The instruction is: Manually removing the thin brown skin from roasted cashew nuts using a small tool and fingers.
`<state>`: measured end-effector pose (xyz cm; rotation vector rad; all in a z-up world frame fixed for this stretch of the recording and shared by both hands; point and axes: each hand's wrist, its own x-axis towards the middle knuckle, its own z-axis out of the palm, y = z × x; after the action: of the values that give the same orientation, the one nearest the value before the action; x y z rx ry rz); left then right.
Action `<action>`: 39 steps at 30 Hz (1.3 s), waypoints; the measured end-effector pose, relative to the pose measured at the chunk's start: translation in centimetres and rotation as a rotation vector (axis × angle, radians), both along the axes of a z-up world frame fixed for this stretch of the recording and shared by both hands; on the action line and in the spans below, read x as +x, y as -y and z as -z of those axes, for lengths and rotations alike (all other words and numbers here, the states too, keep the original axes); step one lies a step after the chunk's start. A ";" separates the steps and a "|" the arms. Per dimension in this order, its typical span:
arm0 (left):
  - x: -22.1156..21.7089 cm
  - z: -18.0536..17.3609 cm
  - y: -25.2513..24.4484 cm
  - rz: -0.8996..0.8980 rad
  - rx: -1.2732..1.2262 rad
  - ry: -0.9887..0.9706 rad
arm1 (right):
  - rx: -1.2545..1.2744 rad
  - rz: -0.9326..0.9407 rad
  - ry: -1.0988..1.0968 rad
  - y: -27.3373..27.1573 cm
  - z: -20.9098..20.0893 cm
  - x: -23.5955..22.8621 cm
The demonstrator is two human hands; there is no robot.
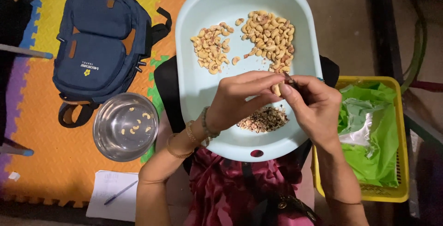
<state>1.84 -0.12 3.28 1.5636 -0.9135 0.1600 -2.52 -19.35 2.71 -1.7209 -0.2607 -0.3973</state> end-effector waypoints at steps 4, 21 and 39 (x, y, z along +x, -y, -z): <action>1.4 0.5 -0.7 0.083 -0.034 -0.083 | -0.008 -0.025 0.024 0.3 0.7 0.2; 1.4 1.4 -1.4 0.217 -0.180 -0.421 | -0.513 0.069 0.334 1.2 1.5 -0.6; 1.2 1.7 -1.4 0.183 -0.163 -0.395 | -0.572 0.120 0.403 1.4 3.2 -0.4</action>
<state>3.03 1.26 1.60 1.2927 -0.7061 -0.1950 -2.89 -20.74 -0.52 -2.2113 -0.6099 -0.8197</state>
